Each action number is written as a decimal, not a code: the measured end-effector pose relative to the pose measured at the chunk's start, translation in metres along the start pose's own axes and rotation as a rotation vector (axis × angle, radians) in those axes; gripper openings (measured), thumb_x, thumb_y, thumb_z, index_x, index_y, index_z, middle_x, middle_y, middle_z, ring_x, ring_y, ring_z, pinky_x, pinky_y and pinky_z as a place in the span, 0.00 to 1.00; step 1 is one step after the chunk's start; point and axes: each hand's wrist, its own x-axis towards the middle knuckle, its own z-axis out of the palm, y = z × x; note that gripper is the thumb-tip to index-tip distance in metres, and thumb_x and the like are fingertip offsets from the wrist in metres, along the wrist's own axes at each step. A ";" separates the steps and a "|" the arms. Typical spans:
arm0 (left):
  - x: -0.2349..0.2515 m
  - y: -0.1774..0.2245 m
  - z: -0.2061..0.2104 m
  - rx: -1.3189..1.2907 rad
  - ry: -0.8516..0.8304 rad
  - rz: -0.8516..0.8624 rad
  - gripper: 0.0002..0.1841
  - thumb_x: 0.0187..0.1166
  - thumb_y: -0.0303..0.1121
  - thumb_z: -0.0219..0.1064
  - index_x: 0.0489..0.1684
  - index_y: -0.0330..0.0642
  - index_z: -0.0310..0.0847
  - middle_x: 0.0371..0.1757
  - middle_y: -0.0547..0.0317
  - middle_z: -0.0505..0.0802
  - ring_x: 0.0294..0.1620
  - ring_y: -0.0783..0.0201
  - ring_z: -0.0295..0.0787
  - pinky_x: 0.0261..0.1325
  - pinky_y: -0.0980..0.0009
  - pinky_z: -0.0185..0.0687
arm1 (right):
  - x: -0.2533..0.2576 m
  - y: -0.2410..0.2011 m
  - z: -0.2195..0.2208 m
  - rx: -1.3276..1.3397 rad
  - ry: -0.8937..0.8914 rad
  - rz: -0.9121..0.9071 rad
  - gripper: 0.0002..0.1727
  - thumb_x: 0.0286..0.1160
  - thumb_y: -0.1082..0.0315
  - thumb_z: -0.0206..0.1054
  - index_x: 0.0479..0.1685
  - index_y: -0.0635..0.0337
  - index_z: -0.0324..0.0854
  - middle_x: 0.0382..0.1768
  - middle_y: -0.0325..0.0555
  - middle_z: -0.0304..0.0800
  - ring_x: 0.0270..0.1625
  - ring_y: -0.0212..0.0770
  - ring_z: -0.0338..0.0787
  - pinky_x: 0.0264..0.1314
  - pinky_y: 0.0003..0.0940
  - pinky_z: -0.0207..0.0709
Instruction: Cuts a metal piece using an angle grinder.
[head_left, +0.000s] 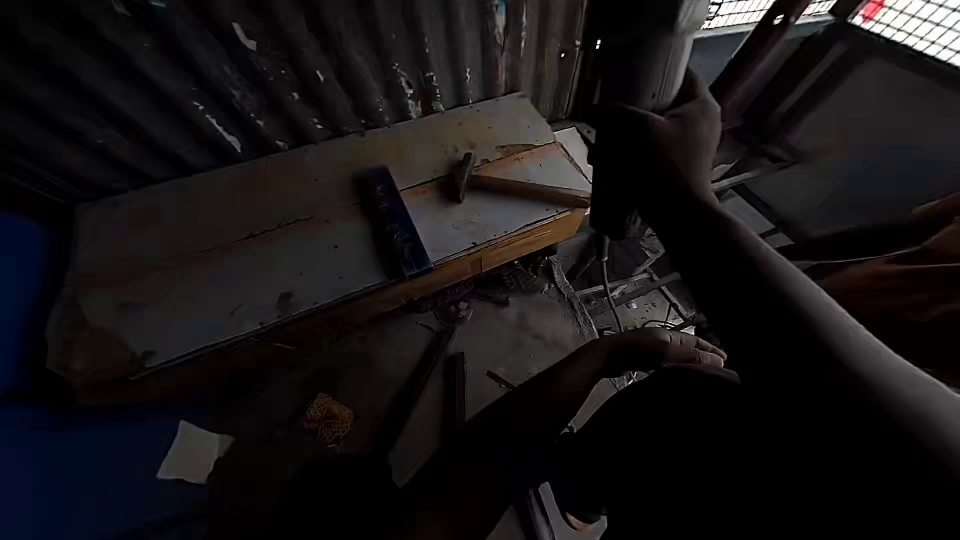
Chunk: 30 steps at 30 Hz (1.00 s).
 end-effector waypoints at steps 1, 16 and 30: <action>-0.019 -0.025 -0.015 -0.021 0.083 -0.049 0.19 0.92 0.33 0.54 0.74 0.30 0.73 0.61 0.49 0.89 0.54 0.68 0.85 0.58 0.68 0.82 | 0.003 0.005 0.004 0.058 0.018 -0.024 0.37 0.46 0.55 0.86 0.62 0.53 0.78 0.46 0.41 0.90 0.44 0.36 0.94 0.46 0.42 0.91; -0.063 -0.201 0.005 0.020 0.749 -0.241 0.51 0.64 0.38 0.83 0.88 0.30 0.52 0.70 0.36 0.86 0.68 0.46 0.88 0.73 0.49 0.84 | -0.121 0.271 0.049 -0.316 -0.891 0.441 0.37 0.47 0.64 0.89 0.64 0.56 0.81 0.41 0.53 0.94 0.41 0.54 0.94 0.47 0.62 0.87; -0.088 -0.221 -0.010 0.149 0.822 -0.384 0.40 0.71 0.55 0.78 0.77 0.38 0.75 0.56 0.42 0.92 0.59 0.47 0.90 0.68 0.44 0.83 | -0.139 0.312 0.083 -0.460 -0.886 0.860 0.29 0.64 0.60 0.81 0.64 0.60 0.79 0.42 0.59 0.92 0.42 0.56 0.93 0.46 0.59 0.86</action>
